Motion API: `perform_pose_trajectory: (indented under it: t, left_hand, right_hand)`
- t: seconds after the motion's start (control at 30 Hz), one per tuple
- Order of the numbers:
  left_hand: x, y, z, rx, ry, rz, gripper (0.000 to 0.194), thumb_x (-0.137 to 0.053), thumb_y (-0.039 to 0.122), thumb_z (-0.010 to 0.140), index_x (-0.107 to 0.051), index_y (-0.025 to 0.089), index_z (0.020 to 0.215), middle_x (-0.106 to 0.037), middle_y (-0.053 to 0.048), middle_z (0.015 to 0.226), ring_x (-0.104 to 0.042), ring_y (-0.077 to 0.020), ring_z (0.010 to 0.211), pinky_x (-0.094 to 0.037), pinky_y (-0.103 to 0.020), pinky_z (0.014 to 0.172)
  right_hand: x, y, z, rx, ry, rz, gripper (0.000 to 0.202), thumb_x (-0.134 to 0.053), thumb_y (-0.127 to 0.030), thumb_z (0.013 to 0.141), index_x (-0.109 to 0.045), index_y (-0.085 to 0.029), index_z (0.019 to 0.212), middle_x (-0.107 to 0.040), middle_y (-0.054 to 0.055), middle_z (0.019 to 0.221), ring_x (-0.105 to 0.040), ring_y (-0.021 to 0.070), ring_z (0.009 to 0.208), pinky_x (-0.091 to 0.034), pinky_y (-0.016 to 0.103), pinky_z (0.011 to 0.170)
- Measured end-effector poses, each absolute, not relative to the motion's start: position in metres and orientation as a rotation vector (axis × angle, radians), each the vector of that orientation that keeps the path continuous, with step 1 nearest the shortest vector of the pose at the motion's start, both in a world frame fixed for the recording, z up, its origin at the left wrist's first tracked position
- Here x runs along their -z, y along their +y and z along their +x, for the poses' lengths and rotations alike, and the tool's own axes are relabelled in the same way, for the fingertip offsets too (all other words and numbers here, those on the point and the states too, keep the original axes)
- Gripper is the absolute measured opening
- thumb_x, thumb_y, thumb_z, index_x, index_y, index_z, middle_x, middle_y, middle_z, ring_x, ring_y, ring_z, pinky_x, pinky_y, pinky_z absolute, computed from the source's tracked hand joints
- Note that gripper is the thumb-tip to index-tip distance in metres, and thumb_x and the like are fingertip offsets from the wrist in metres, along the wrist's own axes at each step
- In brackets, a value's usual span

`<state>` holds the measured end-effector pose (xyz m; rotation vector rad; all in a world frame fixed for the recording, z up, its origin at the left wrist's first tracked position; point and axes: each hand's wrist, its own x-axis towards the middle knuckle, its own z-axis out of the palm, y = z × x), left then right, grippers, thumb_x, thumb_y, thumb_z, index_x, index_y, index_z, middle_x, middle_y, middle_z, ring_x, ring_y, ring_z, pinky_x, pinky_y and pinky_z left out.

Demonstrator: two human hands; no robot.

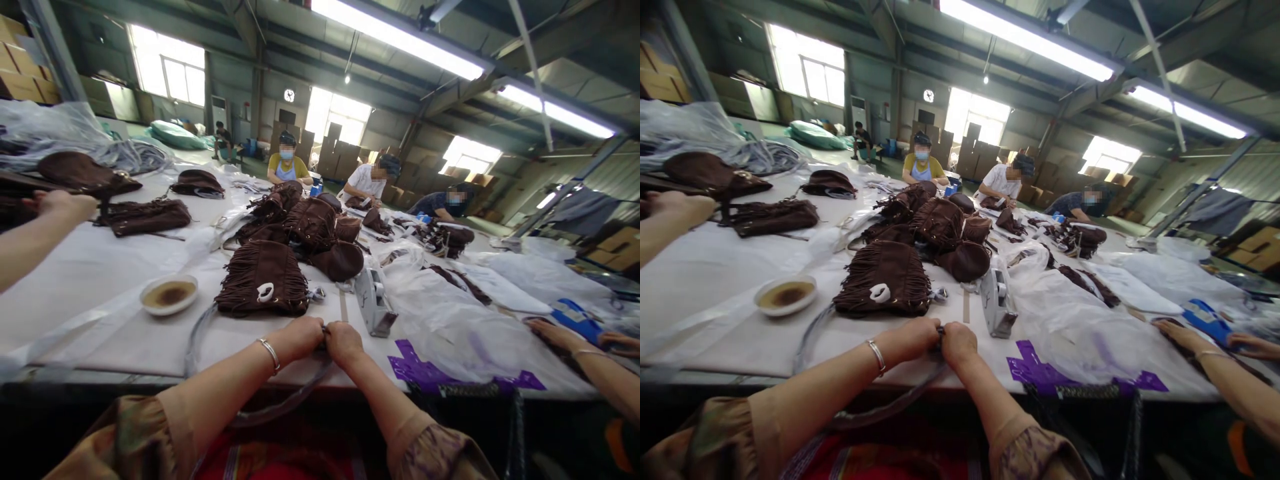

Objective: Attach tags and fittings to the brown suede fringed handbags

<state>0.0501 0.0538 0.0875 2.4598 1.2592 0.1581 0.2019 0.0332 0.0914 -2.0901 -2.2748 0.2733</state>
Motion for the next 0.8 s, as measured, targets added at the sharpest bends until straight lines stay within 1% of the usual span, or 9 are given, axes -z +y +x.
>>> perform_pose_trajectory:
  t: [0.07,0.13,0.2,0.23,0.3,0.4,0.5,0.6,0.8]
  left_hand:
    - [-0.085,0.052,0.052,-0.148,1.231,2.539,0.017,-0.056,0.015,0.083,-0.071,0.014,0.092,-0.070,-0.011,0.089,-0.066,-0.0249,0.084,-0.048,-0.030,0.076]
    - [-0.082,0.050,0.054,-0.140,1.228,2.605,0.016,-0.057,0.018,0.084,-0.071,0.015,0.088,-0.070,-0.012,0.089,-0.066,-0.0256,0.085,-0.048,-0.030,0.075]
    - [-0.081,0.049,0.056,-0.132,1.237,2.651,0.016,-0.057,0.022,0.084,-0.071,0.015,0.085,-0.069,-0.012,0.088,-0.066,-0.0261,0.083,-0.049,-0.031,0.073]
    - [-0.081,0.049,0.057,-0.123,1.242,2.668,0.017,-0.058,0.025,0.084,-0.072,0.015,0.083,-0.069,-0.012,0.087,-0.067,-0.0264,0.082,-0.050,-0.031,0.072]
    - [-0.083,0.050,0.059,-0.098,1.259,2.693,0.018,-0.060,0.027,0.083,-0.072,0.014,0.080,-0.068,-0.012,0.084,-0.067,-0.0267,0.079,-0.050,-0.032,0.070]
    - [-0.088,0.049,0.063,-0.059,1.313,2.707,0.019,-0.059,0.026,0.082,-0.073,0.014,0.080,-0.068,-0.013,0.083,-0.067,-0.0266,0.078,-0.051,-0.032,0.069]
    - [-0.092,0.045,0.065,-0.035,1.384,2.697,0.020,-0.057,0.023,0.081,-0.074,0.012,0.083,-0.068,-0.014,0.084,-0.068,-0.0273,0.080,-0.052,-0.033,0.070]
    - [-0.095,0.043,0.062,-0.026,1.424,2.680,0.022,-0.055,0.021,0.081,-0.074,0.011,0.085,-0.068,-0.016,0.085,-0.067,-0.0285,0.083,-0.053,-0.034,0.073]
    - [-0.100,0.040,0.051,-0.036,1.462,2.635,0.026,-0.051,0.022,0.084,-0.074,0.010,0.082,-0.068,-0.016,0.087,-0.067,-0.0290,0.084,-0.052,-0.036,0.074]
  right_hand:
    - [-0.088,0.028,0.207,-0.261,-2.244,-2.054,0.026,-0.049,-0.025,0.095,-0.074,-0.020,0.094,-0.073,0.011,0.102,-0.068,0.0227,0.099,-0.046,0.027,0.083]
    - [-0.082,0.021,0.214,-0.245,-2.179,-2.053,0.026,-0.047,-0.025,0.096,-0.070,-0.020,0.108,-0.071,0.010,0.112,-0.064,0.0207,0.107,-0.044,0.025,0.087]
    - [-0.076,0.016,0.220,-0.258,-2.106,-2.099,0.028,-0.049,-0.026,0.095,-0.066,-0.016,0.116,-0.070,0.012,0.112,-0.065,0.0209,0.105,-0.045,0.025,0.085]
    - [-0.073,0.013,0.222,-0.276,-2.079,-2.128,0.028,-0.049,-0.027,0.094,-0.067,-0.015,0.113,-0.072,0.013,0.108,-0.066,0.0216,0.101,-0.045,0.026,0.082]
    - [-0.069,0.010,0.223,-0.320,-2.057,-2.176,0.025,-0.050,-0.027,0.092,-0.070,-0.014,0.100,-0.074,0.015,0.097,-0.069,0.0236,0.092,-0.046,0.028,0.076]
    - [-0.069,0.004,0.221,-0.364,-2.059,-2.213,0.023,-0.051,-0.024,0.086,-0.073,-0.016,0.085,-0.074,0.017,0.092,-0.070,0.0271,0.089,-0.045,0.031,0.072]
    - [-0.072,-0.005,0.220,-0.396,-2.062,-2.234,0.024,-0.051,-0.024,0.084,-0.074,-0.016,0.084,-0.075,0.018,0.092,-0.070,0.0289,0.089,-0.046,0.032,0.071]
    - [-0.074,-0.011,0.224,-0.420,-2.054,-2.254,0.027,-0.048,-0.023,0.085,-0.075,-0.016,0.084,-0.075,0.018,0.091,-0.070,0.0282,0.088,-0.047,0.032,0.072]
    - [-0.071,-0.011,0.238,-0.433,-2.029,-2.286,0.027,-0.049,-0.022,0.083,-0.075,-0.018,0.082,-0.075,0.016,0.089,-0.070,0.0281,0.087,-0.047,0.033,0.073]
